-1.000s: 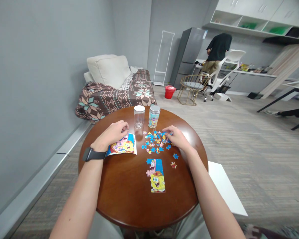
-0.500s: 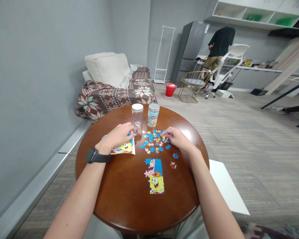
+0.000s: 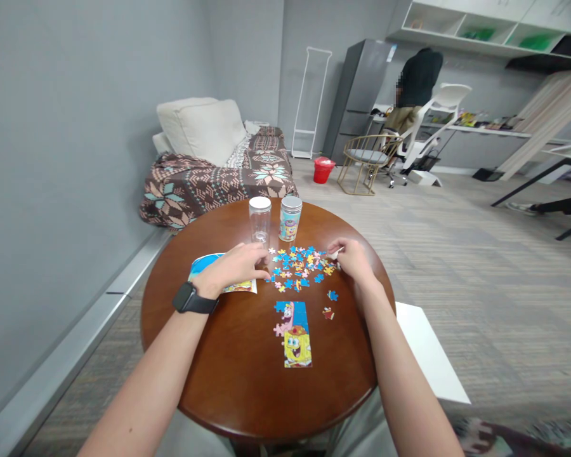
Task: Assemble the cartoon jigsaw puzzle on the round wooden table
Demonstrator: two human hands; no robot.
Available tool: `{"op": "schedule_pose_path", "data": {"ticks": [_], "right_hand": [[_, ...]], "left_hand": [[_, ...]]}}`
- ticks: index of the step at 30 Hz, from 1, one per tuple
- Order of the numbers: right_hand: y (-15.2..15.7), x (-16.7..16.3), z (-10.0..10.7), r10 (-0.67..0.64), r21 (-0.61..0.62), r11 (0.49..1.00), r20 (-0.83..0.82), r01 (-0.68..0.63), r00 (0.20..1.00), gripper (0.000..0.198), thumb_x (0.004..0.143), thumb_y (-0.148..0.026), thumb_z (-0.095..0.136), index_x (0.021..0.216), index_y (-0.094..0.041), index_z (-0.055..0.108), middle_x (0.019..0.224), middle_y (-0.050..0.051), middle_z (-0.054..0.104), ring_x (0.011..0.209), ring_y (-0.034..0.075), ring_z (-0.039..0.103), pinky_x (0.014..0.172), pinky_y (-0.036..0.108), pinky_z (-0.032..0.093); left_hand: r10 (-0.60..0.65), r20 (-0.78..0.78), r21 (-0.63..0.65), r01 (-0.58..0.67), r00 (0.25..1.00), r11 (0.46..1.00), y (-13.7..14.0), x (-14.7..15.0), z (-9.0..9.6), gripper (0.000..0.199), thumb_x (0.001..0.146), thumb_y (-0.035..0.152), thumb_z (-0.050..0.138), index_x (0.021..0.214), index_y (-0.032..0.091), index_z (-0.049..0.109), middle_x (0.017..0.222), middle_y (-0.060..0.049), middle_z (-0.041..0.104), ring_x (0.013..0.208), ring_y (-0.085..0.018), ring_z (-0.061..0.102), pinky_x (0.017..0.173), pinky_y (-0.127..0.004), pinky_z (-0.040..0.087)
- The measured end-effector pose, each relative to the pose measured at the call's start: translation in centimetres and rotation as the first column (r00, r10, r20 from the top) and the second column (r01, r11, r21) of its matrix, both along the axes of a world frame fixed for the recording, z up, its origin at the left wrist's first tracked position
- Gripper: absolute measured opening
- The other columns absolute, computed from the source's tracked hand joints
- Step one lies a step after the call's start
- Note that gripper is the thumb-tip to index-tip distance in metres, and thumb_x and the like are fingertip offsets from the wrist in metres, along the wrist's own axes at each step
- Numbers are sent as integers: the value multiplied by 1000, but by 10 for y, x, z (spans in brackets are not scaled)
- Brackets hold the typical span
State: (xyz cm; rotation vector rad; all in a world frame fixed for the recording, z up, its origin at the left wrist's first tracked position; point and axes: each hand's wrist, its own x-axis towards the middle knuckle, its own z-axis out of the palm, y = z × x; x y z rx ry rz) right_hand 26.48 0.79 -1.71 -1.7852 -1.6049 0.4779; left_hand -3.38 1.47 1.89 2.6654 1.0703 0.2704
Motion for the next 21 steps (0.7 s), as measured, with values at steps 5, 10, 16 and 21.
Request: {"op": "schedule_pose_path", "data": {"ticks": [5, 10, 16, 21], "right_hand": [[0, 2, -1, -14, 11, 1000, 36, 14, 999, 31, 61, 0, 47, 75, -16, 69, 74, 4, 72, 64, 14, 63, 57, 21, 43], [3, 2, -6, 44, 1, 999, 22, -44, 999, 39, 58, 3, 43, 81, -16, 68, 77, 3, 70, 66, 13, 61, 62, 21, 44], [5, 3, -11, 75, -13, 997, 12, -75, 997, 32, 66, 0, 48, 86, -16, 67, 73, 1, 67, 63, 11, 59, 60, 20, 43], [4, -1, -6, 175, 38, 983, 99, -179, 980, 17, 75, -18, 63, 90, -17, 72, 78, 3, 66, 68, 13, 58, 66, 23, 45]], "left_hand": [[-8, -5, 10, 9, 1000, 1000, 0, 0, -1, 22, 82, 42, 63, 83, 20, 60, 90, -2, 62, 80, -17, 56, 69, -28, 37], [-13, -8, -19, 12, 1000, 1000, -1, 3, 1, 27, 79, 46, 66, 82, 20, 61, 88, -2, 62, 79, -17, 56, 68, -28, 37], [-5, -14, -20, 5, 1000, 1000, 0, -1, 2, 16, 83, 36, 63, 84, 20, 61, 89, -2, 62, 82, -17, 56, 71, -28, 38], [-1, -63, 48, 4, 998, 999, 3, -5, 1, 6, 87, 25, 56, 87, 19, 59, 93, -3, 62, 84, -17, 57, 73, -28, 38]]}}
